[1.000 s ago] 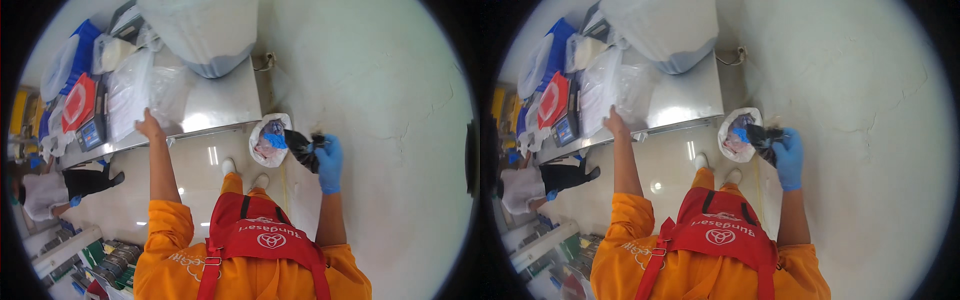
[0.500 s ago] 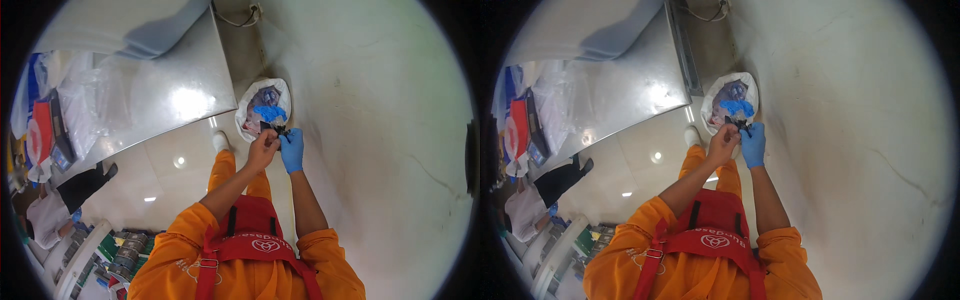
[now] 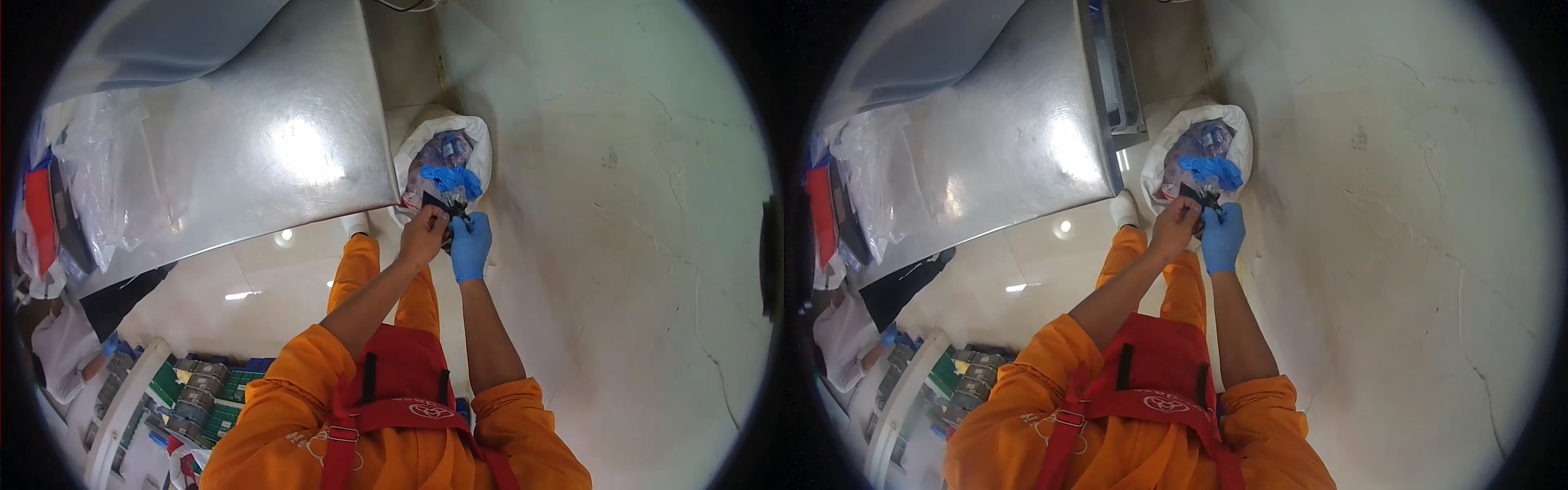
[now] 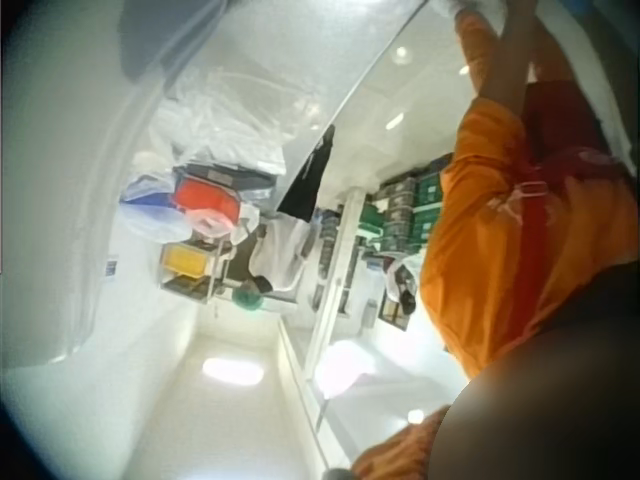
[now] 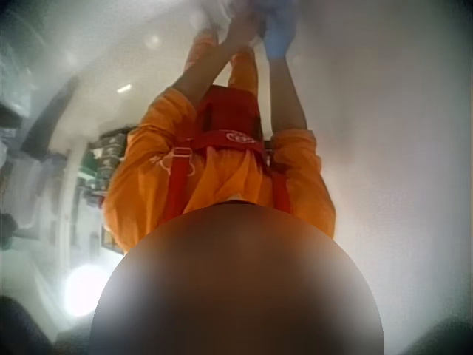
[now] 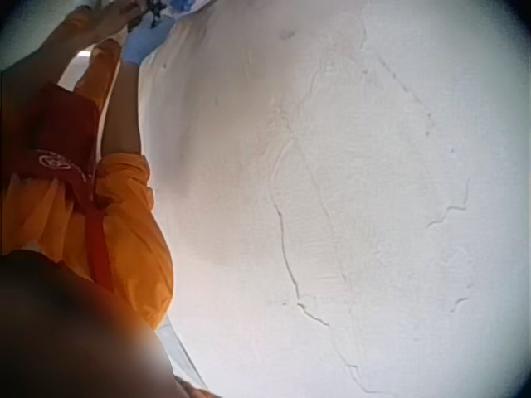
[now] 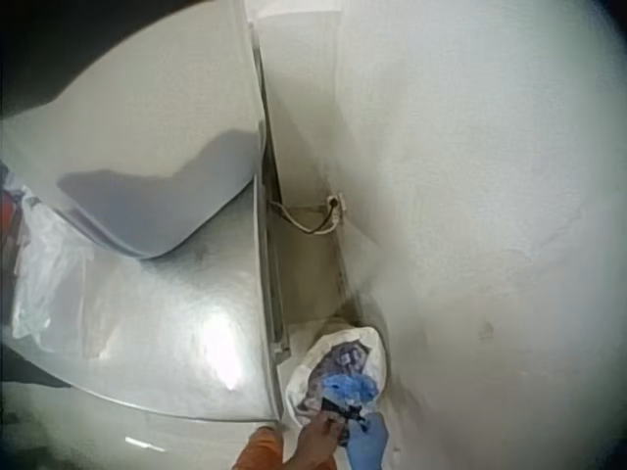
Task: The person writes on a clipboard and then handles a dark, fibrous material. They place the material into a plastic bag on a digital scale, adjust the contents, and record the weight. The person repeats this process with another portion of the material.
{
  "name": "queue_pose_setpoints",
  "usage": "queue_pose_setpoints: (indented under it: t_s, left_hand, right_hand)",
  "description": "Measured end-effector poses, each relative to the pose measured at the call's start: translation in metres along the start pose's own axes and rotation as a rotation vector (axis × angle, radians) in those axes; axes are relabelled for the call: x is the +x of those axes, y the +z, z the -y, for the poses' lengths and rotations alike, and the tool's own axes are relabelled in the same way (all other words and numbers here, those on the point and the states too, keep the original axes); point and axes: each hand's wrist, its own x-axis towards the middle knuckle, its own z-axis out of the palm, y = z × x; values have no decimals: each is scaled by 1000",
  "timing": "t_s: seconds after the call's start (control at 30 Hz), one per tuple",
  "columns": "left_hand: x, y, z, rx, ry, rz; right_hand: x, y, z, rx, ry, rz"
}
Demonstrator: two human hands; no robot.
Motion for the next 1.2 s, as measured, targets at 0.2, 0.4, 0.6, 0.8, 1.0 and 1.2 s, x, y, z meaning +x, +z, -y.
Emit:
queue_pose_setpoints:
  t_s: [0.2,0.4,0.6,0.8,1.0,1.2]
  left_hand:
    - [-16,-32,-33,908,608,53]
    - [-4,-39,1,632,336,259]
    - [19,-29,31,245,53,138]
    - [25,-16,48,-264,149,14]
    - [30,-28,26,10,209,-52]
    - [44,-45,7,432,306,50]
  right_hand:
    - [-6,2,-20,114,-15,-11]
    - [-1,17,-6,308,89,-68]
    - [22,30,-45,253,145,-38]
    - [31,40,-51,17,-80,-21]
    - [24,36,-43,37,-3,117]
    - [24,35,-46,15,-31,191]
